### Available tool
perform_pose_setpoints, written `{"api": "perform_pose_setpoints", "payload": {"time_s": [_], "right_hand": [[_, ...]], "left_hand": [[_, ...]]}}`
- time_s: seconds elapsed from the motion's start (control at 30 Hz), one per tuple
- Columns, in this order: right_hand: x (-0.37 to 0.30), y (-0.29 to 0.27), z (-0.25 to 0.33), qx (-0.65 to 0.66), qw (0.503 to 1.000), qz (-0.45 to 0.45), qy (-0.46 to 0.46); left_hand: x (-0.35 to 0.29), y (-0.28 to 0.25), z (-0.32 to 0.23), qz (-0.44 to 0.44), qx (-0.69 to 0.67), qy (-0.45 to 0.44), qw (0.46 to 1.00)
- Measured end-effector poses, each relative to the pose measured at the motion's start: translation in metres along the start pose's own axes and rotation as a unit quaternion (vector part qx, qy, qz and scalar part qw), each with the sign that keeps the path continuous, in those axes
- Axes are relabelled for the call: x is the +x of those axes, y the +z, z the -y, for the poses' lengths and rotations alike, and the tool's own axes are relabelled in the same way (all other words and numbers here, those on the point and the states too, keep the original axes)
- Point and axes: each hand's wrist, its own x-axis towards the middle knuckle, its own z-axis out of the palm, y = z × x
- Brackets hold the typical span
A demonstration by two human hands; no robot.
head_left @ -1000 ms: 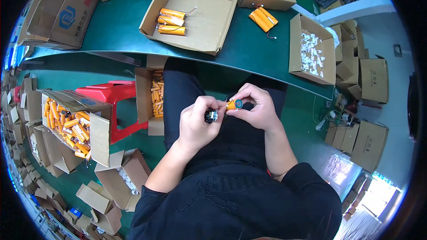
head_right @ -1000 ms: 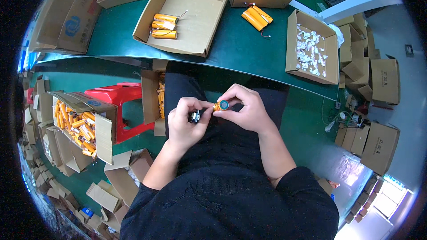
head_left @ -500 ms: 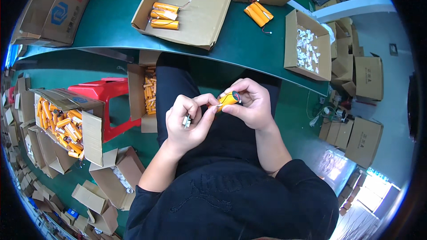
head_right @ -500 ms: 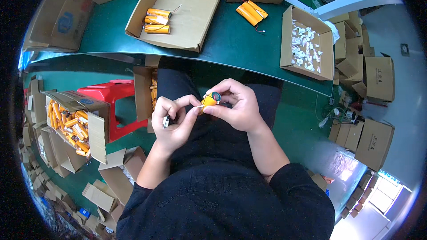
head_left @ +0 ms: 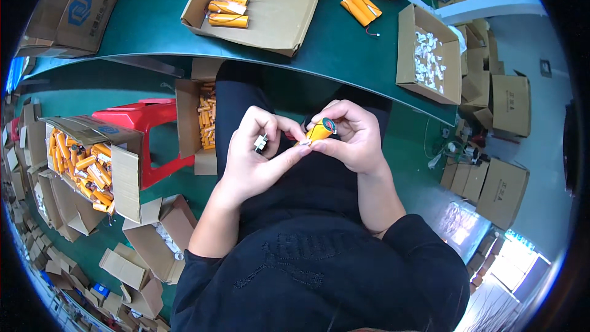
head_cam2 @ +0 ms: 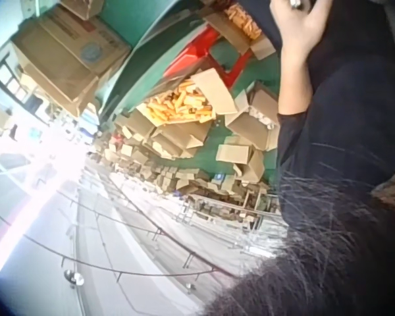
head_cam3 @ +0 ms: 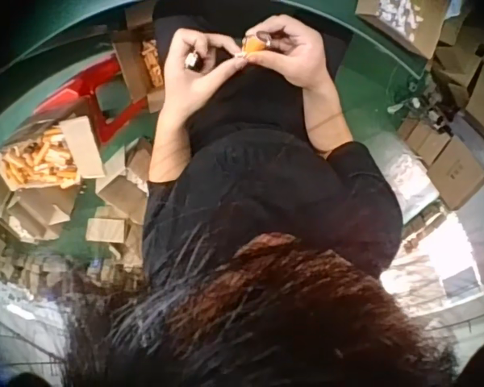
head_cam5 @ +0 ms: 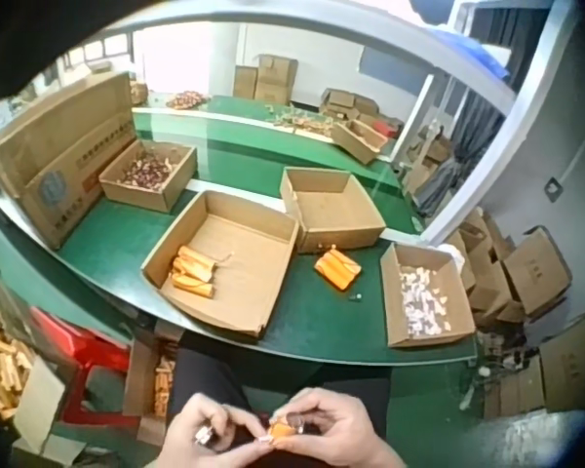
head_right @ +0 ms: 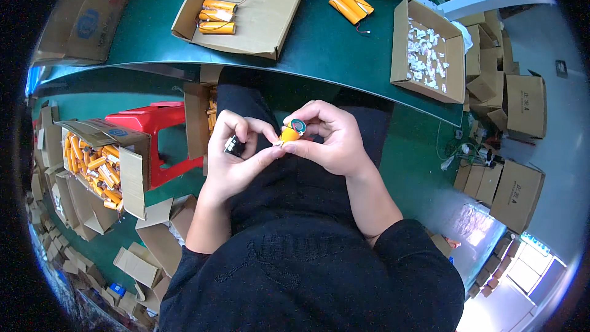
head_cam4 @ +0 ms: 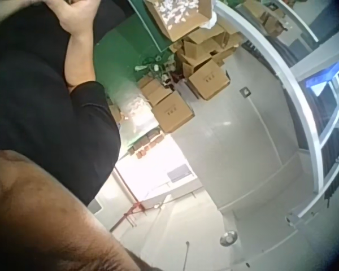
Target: Assemble small electronic components by connecting wires and battery-like parts at a factory workstation.
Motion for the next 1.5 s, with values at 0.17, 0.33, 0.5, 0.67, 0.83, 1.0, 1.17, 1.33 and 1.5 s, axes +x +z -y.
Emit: {"api": "perform_pose_setpoints", "payload": {"time_s": [0.17,0.33,0.5,0.67,0.83,1.0,1.17,1.33,1.5], "right_hand": [[-0.003,-0.002,-0.002,0.002,1.0,0.008,0.021],[-0.004,0.003,-0.002,0.015,0.999,-0.014,0.027],[-0.003,0.007,0.003,0.022,0.999,-0.039,0.024],[0.002,0.009,0.006,0.023,0.999,-0.039,-0.007],[0.002,0.013,0.002,-0.003,0.998,-0.032,-0.058],[0.0,0.013,0.0,-0.028,0.996,-0.028,-0.08],[0.002,0.01,0.003,-0.117,0.989,-0.006,-0.09],[0.004,0.015,0.007,-0.165,0.981,0.018,-0.099],[0.005,0.025,0.008,-0.148,0.986,-0.01,-0.077]], "left_hand": [[-0.002,0.0,0.006,0.01,0.012,0.037,0.999],[-0.003,0.0,0.01,0.005,-0.007,0.056,0.998],[-0.004,-0.001,0.012,-0.003,-0.036,0.091,0.995],[-0.003,-0.002,0.011,-0.052,-0.001,0.135,0.989],[0.003,-0.004,0.004,-0.089,0.12,0.181,0.972],[0.0,-0.007,0.005,-0.058,0.096,0.105,0.988],[-0.006,-0.006,0.007,-0.043,0.105,0.1,0.989],[-0.013,-0.011,0.0,-0.055,0.094,0.066,0.992],[-0.02,-0.01,0.011,-0.098,0.071,0.077,0.99]]}}
